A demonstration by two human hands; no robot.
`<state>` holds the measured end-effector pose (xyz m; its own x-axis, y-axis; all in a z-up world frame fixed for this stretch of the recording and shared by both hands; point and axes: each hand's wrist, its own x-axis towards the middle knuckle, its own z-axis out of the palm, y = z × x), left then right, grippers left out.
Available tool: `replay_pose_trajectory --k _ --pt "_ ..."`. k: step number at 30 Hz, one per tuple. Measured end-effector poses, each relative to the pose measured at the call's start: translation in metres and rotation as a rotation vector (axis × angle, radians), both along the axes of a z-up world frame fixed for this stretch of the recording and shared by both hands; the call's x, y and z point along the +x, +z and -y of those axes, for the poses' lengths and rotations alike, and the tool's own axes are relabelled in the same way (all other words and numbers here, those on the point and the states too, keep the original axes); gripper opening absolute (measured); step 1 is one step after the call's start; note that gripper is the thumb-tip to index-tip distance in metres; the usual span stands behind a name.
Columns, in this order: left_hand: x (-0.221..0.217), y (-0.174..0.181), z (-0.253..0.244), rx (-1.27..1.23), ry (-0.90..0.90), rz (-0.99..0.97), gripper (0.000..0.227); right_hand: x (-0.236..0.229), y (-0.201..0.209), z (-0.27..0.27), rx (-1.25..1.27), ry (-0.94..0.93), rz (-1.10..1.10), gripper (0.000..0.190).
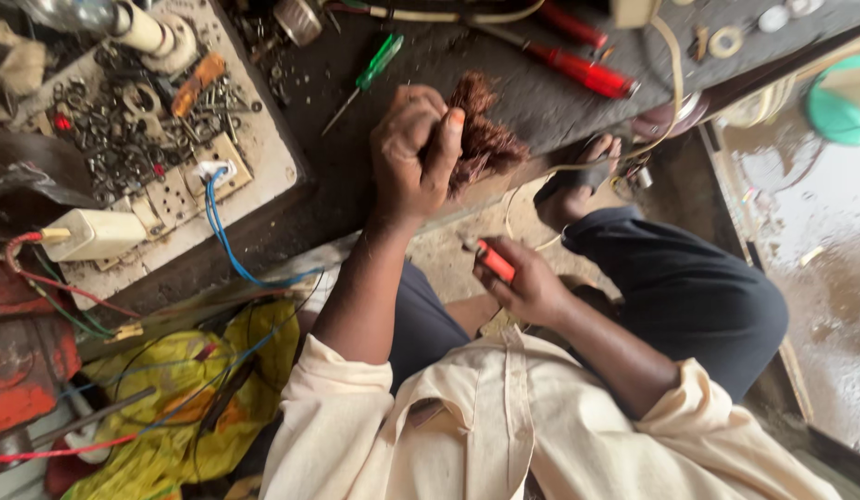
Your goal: The person uses red-handled pliers to strip the insulation from a bundle of copper wires. They hold the wire bundle in their left hand and repeatedly cut and pull the insulation away from the copper strands.
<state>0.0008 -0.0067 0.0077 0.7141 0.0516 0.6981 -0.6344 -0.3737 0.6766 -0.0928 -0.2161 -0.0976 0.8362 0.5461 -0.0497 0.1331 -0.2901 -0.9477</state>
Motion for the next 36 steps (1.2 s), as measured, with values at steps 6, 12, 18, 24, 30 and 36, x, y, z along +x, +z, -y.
replay_pose_trajectory --k 6,12,18,24,30,36 --pt "0.002 -0.004 0.001 0.003 0.018 0.032 0.034 -0.003 -0.004 0.012 -0.097 -0.018 0.003 0.036" --pt "0.004 -0.009 0.0 -0.009 0.024 0.091 0.032 -0.004 -0.021 0.024 0.212 -0.165 -0.298 0.039" --pt "0.008 -0.019 0.002 -0.025 0.045 0.099 0.035 -0.015 -0.002 0.027 0.23 -0.247 -0.482 0.055" --pt "0.008 -0.017 0.001 -0.029 0.031 0.085 0.036 -0.033 0.026 0.016 0.002 -0.21 -0.211 0.04" --pt "0.006 -0.018 0.001 -0.01 0.039 0.117 0.037 -0.032 0.056 0.001 0.004 -0.203 -0.215 0.046" --pt "0.002 -0.014 0.002 -0.018 0.026 0.116 0.037 -0.02 0.06 0.003 0.056 -0.204 -0.238 0.048"
